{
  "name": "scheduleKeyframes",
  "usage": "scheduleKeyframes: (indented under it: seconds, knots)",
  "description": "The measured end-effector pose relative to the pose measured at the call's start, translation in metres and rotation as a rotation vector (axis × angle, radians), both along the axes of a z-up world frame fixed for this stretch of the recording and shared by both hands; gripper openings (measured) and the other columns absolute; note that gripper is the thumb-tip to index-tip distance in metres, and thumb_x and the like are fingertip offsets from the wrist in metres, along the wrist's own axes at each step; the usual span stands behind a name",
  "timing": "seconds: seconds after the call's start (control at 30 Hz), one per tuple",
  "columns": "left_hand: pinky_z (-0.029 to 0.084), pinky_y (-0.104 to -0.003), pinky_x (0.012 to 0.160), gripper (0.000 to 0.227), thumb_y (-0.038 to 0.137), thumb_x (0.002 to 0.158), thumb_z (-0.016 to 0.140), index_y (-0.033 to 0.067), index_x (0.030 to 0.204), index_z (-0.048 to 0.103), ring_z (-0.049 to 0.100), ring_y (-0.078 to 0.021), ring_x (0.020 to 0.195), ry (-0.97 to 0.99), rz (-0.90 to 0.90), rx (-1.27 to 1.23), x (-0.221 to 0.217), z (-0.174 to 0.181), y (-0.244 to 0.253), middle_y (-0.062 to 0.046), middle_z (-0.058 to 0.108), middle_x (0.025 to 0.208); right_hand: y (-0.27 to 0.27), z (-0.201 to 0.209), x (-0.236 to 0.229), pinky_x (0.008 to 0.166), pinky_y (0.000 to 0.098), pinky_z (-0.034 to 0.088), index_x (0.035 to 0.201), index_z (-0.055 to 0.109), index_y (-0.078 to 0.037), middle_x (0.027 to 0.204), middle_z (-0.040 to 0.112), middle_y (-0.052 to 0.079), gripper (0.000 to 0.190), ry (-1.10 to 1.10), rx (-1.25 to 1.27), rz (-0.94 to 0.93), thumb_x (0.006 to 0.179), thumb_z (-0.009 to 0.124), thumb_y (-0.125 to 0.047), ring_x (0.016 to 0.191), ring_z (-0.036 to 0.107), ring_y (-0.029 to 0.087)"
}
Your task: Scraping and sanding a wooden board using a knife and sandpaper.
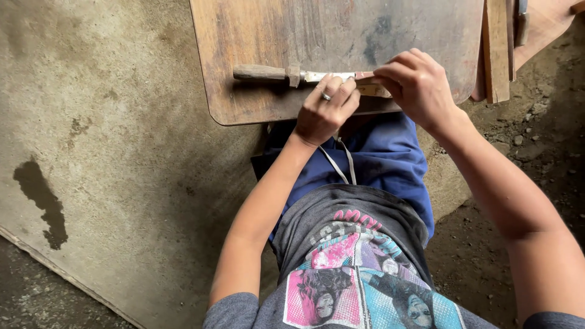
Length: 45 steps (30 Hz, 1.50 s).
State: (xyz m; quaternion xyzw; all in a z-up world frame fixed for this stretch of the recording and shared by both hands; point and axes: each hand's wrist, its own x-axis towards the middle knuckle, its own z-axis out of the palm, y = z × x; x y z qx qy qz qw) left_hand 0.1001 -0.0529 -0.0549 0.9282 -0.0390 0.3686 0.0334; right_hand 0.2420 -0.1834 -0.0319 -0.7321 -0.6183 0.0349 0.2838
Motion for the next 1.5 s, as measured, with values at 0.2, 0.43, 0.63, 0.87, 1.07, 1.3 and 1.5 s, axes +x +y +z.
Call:
scheduleKeyframes:
  seconds: [0.2,0.43,0.63,0.87,1.07,1.3,1.5]
  knots:
    - [0.038,-0.030,0.082,0.010,0.002,0.082,0.054,0.0070,0.075,0.059,0.049,-0.0185,0.086,-0.040,-0.049,0.018,0.011,0.001,-0.003,-0.006,0.053,0.095,-0.010,-0.013,0.002,0.055,0.0280,0.040,0.097,0.068,-0.004,0.082,0.060,0.006,0.012,-0.209,0.108,0.088,0.085,0.066,-0.001,0.067,0.045,0.019]
    - [0.048,-0.031,0.076,0.017,0.007,0.085,0.046,0.0054,0.072,0.055,0.057,-0.0204,0.072,-0.200,-0.137,-0.135,0.022,-0.025,-0.009,-0.008,0.056,0.077,-0.012,-0.024,-0.003,0.061,0.0294,0.045,0.083,0.064,-0.007,0.070,0.052,0.008,0.006,-0.142,0.093,0.039,0.082,0.060,-0.003,0.067,0.051,0.023]
    - [0.049,-0.028,0.066,0.009,0.008,0.082,0.050,0.0120,0.079,0.057,0.055,-0.0180,0.070,-0.048,-0.073,-0.250,0.023,-0.026,-0.009,-0.002,0.053,0.074,-0.013,0.011,-0.001,0.067,0.0390,0.046,0.098,0.059,0.004,0.083,0.054,0.019,0.024,0.027,0.047,0.154,0.078,0.064,-0.008,0.076,0.053,0.035]
    - [0.049,-0.033,0.061,0.007,0.014,0.083,0.051,0.0071,0.085,0.050,0.056,-0.0217,0.069,0.113,0.090,-0.590,0.022,-0.003,-0.022,-0.004,0.052,0.069,-0.012,-0.029,-0.003,0.063,0.0296,0.047,0.092,0.062,-0.007,0.070,0.050,0.008,0.007,-0.046,0.094,-0.042,0.089,0.055,-0.008,0.065,0.051,0.023]
    - [0.047,-0.037,0.060,0.008,0.013,0.077,0.055,0.0136,0.077,0.047,0.056,-0.0262,0.068,0.433,0.116,-0.918,0.034,0.011,-0.013,-0.003,0.054,0.063,-0.010,-0.020,0.008,0.059,0.0311,0.046,0.085,0.062,-0.008,0.066,0.049,0.008,0.003,0.030,-0.039,0.027,0.083,0.062,-0.010,0.063,0.050,0.024]
    - [0.048,-0.042,0.061,0.013,0.004,0.058,0.072,0.0055,0.059,0.058,0.053,-0.0342,0.073,0.597,0.249,-1.072,0.051,0.002,-0.003,-0.008,0.042,0.075,0.005,-0.006,0.012,0.054,0.0339,0.045,0.080,0.059,-0.006,0.062,0.048,0.009,0.003,0.223,-0.301,-0.065,0.082,0.060,-0.009,0.062,0.053,0.026]
    - [0.039,-0.035,0.064,0.040,0.002,0.049,0.073,0.0117,0.073,0.043,0.045,-0.0245,0.073,0.688,0.318,-0.799,0.062,-0.003,0.010,-0.007,0.042,0.075,0.014,0.000,0.010,0.064,0.0375,0.035,0.099,0.051,-0.002,0.093,0.045,0.014,0.026,0.122,-0.310,-0.088,0.082,0.063,-0.017,0.080,0.040,0.029]
